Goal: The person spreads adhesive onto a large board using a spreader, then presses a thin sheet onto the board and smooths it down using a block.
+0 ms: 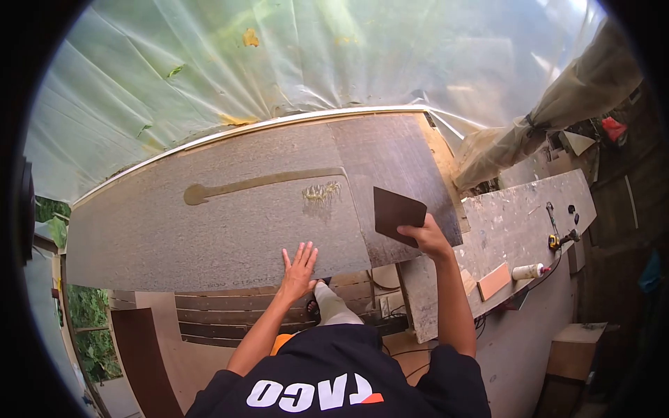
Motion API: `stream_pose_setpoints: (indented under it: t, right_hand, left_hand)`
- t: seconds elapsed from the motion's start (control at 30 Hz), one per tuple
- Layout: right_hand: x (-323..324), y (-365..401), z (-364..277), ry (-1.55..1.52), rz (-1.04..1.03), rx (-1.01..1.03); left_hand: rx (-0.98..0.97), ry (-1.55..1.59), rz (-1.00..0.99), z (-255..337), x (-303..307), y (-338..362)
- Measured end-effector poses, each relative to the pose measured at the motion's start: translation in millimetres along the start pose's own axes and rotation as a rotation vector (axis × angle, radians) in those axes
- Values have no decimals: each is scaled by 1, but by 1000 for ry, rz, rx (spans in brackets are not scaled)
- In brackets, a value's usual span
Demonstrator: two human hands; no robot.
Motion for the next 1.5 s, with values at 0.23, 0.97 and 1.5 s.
stream_pose_setpoints:
  t: [0.23, 0.97, 1.5]
  right_hand:
    - [-93, -155, -39, 912, 74, 304]
    - [-112, -224, 52, 1430, 122, 199]
    - [-94, -25, 89, 1428, -132, -26]
  left_hand:
    - [-27, -3, -43, -2, 3, 2]
    - [-42, -5, -169, 0, 1, 1]
    - [9, -130, 114, 1, -5, 0]
Point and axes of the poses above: each hand's wrist, its own y-axis away from the middle knuckle, its own x-axis out of the back of the hand, z = x × y, the point moved 9 cm from there along -y, towards the middle knuckle, and after that the axes turned 7 degrees about -x, right-handed, at the moved point
